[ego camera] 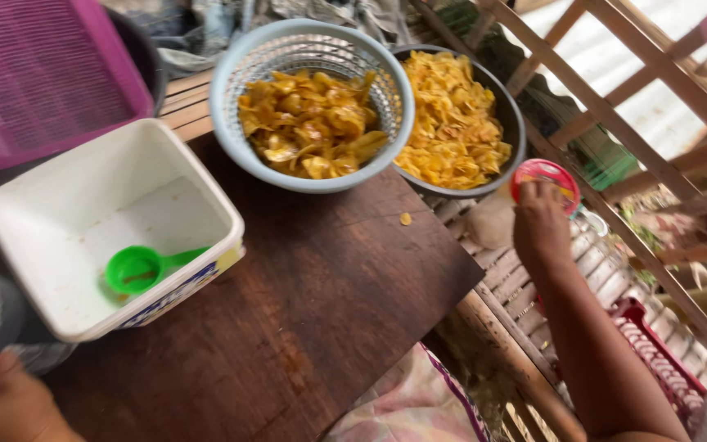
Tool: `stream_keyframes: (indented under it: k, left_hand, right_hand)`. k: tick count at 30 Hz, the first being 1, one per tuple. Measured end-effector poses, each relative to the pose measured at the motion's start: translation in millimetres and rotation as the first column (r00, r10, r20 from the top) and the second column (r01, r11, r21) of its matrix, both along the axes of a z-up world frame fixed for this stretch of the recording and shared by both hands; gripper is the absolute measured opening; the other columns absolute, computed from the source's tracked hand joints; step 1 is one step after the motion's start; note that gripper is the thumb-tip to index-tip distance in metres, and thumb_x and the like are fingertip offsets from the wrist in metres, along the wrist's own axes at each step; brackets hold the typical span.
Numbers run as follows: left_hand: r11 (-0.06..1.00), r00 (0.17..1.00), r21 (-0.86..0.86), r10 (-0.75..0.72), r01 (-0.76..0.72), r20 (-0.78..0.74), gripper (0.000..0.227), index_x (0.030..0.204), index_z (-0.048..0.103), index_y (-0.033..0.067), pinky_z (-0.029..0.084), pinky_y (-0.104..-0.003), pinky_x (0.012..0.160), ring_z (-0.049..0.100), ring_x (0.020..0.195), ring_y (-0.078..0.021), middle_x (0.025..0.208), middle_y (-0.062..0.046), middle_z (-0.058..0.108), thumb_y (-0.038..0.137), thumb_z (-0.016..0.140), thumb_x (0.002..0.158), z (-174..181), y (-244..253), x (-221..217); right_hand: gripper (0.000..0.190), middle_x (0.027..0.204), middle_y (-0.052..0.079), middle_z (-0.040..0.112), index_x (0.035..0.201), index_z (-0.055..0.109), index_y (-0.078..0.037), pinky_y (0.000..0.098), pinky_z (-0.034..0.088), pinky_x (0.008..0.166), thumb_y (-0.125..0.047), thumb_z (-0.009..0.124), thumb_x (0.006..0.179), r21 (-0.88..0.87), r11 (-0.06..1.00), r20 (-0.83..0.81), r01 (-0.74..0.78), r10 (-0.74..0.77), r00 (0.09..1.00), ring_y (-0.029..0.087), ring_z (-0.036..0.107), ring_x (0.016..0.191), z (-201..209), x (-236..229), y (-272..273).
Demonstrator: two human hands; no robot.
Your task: The person transfers fried banana chips from a strainer into a plastic bin and uses a scoop to pour a dark liquid over them while tossing them by hand.
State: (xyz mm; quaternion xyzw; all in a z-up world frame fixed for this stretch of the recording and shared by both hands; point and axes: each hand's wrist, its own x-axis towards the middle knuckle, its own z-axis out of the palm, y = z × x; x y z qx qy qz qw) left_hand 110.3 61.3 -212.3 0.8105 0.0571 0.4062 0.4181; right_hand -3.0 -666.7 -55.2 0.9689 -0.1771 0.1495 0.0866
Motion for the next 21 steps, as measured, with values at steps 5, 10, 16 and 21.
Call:
stream_keyframes:
  k: [5,10,16,21]
  left_hand:
    - [0.986,0.968,0.093,-0.154,0.138,0.196,0.121,0.16,-0.007,-0.0021,0.036,-0.044,0.129,0.037,0.152,-0.0333,0.168,-0.026,0.023,0.062,0.074,0.096,11.8,1.8,14.1]
    - [0.981,0.958,0.013,-0.193,0.195,0.213,0.127,0.164,-0.012,0.0087,0.036,-0.042,0.121,0.039,0.149,-0.0303,0.17,-0.019,0.015,0.065,0.077,0.094,51.4,-24.5,10.4]
    - [0.966,0.93,-0.087,-0.208,0.245,0.302,0.13,0.165,-0.003,0.007,0.033,-0.044,0.126,0.04,0.149,-0.0318,0.169,-0.021,0.015,0.066,0.084,0.089,89.4,-44.8,8.7]
    - [0.967,0.959,-0.14,-0.177,0.212,0.223,0.135,0.168,-0.004,0.0069,0.034,-0.042,0.127,0.046,0.145,-0.0299,0.158,-0.02,0.042,0.063,0.086,0.085,98.0,-48.0,3.4]
  right_hand:
    - [0.055,0.134,0.026,0.056,0.126,0.06,0.004,0.0465,0.051,0.093,-0.027,0.078,0.086,-0.002,0.999,-0.029,-0.05,0.05,0.998,0.04,0.056,0.118,61.0,35.7,62.3]
    - [0.031,0.128,0.015,0.064,0.124,0.069,-0.006,0.0396,0.057,0.082,-0.023,0.071,0.098,0.257,0.852,0.165,-0.457,0.427,0.889,0.031,0.069,0.097,124.0,84.8,185.6]
    - [0.019,0.109,0.012,0.069,0.111,0.072,-0.005,0.0372,0.057,0.075,-0.005,0.07,0.093,0.471,0.255,0.338,-0.845,0.833,0.439,0.029,0.072,0.089,144.1,119.5,315.0]
    - [0.035,0.098,0.017,0.074,0.108,0.075,-0.006,0.0464,0.053,0.082,-0.036,0.071,0.089,0.549,0.436,-0.276,-0.713,0.9,0.338,0.036,0.07,0.091,104.5,189.4,398.5]
